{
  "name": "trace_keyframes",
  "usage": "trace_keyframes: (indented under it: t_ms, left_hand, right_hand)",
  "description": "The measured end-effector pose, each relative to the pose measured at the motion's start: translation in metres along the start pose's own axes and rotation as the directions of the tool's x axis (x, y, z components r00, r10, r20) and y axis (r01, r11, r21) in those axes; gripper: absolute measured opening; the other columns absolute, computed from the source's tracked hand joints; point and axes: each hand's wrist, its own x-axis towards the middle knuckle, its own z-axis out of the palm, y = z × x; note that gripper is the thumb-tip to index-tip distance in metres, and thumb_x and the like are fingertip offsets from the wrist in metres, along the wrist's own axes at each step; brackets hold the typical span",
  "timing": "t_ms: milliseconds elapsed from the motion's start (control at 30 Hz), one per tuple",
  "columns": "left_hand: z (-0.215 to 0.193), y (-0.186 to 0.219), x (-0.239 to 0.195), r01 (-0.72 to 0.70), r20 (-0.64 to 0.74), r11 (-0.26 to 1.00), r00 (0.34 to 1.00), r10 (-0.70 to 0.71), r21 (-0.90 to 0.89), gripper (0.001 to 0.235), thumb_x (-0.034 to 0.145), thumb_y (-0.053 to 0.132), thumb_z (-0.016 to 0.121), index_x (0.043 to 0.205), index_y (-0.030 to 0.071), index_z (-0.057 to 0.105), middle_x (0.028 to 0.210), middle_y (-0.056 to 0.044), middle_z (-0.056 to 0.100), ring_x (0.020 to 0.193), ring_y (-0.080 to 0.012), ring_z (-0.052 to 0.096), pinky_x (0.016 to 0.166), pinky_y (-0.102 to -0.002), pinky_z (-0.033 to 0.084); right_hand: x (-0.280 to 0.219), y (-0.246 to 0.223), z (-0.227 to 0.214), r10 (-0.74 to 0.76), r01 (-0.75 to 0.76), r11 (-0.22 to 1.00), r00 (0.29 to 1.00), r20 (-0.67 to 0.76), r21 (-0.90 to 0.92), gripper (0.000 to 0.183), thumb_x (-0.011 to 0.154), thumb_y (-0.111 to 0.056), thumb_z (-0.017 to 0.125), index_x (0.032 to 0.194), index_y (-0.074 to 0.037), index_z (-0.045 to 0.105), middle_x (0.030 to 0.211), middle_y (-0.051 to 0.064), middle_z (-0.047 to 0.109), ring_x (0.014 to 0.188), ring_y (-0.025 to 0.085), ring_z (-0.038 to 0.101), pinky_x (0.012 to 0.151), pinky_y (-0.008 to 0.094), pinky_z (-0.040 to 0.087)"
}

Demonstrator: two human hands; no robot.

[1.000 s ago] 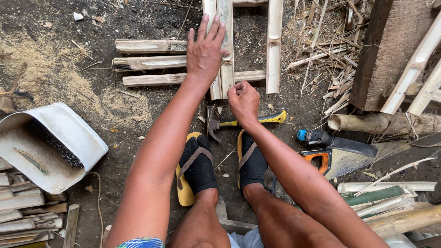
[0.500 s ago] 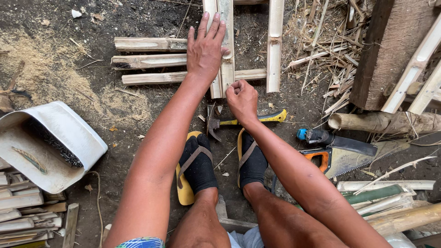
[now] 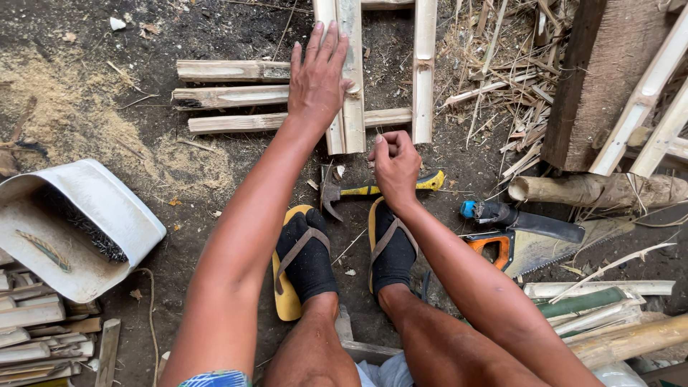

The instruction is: The person assembles a wooden ladder-like structure by placing short wooden slats between two vertical bamboo poles and securing them with nails using a hammer. The person repeatedly picks up slats, positions them, and hammers nails to fasten them.

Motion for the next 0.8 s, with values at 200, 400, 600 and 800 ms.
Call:
trace_keyframes:
  t_ms: [200, 400, 600, 800]
  left_hand:
    - [-0.038, 0.017, -0.087, 0.224, 0.09, 0.698, 0.971, -0.223, -0.68, 0.027, 0.1, 0.024, 0.073, 0.119, 0.005, 0.076, 0.113, -0.013, 0.075, 0.103, -0.0222, 0.073, 0.09, -0.036, 0.057]
    - [-0.033, -0.026, -0.141, 0.404, 0.229, 0.186, 0.776, -0.587, -0.896, 0.018, 0.095, 0.015, 0.073, 0.104, 0.0, 0.076, 0.093, -0.012, 0.076, 0.077, -0.0118, 0.071, 0.068, -0.029, 0.056]
    - [-0.051, -0.092, -0.186, 0.775, 0.322, 0.511, 0.624, -0.712, -0.373, 0.018, 0.098, 0.021, 0.065, 0.097, 0.006, 0.077, 0.09, -0.008, 0.077, 0.077, -0.0196, 0.076, 0.069, -0.039, 0.061]
    - [-0.087, -0.076, -0.206, 0.607, 0.252, 0.794, 0.766, -0.591, 0.016, 0.037, 0.082, 0.034, 0.081, 0.11, 0.011, 0.073, 0.105, -0.012, 0.072, 0.09, -0.0273, 0.07, 0.077, -0.045, 0.057]
  right_hand:
    - [0.006, -0.013, 0.018, -0.159, 0.118, 0.957, 0.977, 0.141, 0.264, 0.019, 0.1, -0.016, 0.071, 0.11, 0.0, 0.074, 0.095, 0.002, 0.066, 0.069, 0.006, 0.062, 0.055, 0.024, 0.055]
    - [-0.001, -0.032, 0.06, 0.048, -0.141, 0.973, 0.896, 0.442, 0.181, 0.019, 0.094, -0.017, 0.072, 0.105, -0.003, 0.078, 0.085, 0.006, 0.076, 0.069, 0.01, 0.069, 0.064, 0.027, 0.06]
    - [-0.015, -0.039, 0.079, 0.051, 0.255, 0.9, 0.745, 0.665, -0.354, 0.021, 0.091, -0.023, 0.073, 0.101, -0.006, 0.08, 0.101, 0.01, 0.078, 0.086, 0.015, 0.072, 0.079, 0.034, 0.059]
    - [-0.024, -0.056, 0.058, -0.008, 0.233, 0.892, 0.863, 0.504, -0.386, 0.067, 0.087, -0.023, 0.075, 0.144, -0.006, 0.044, 0.128, 0.019, 0.054, 0.091, 0.027, 0.063, 0.077, 0.041, 0.057]
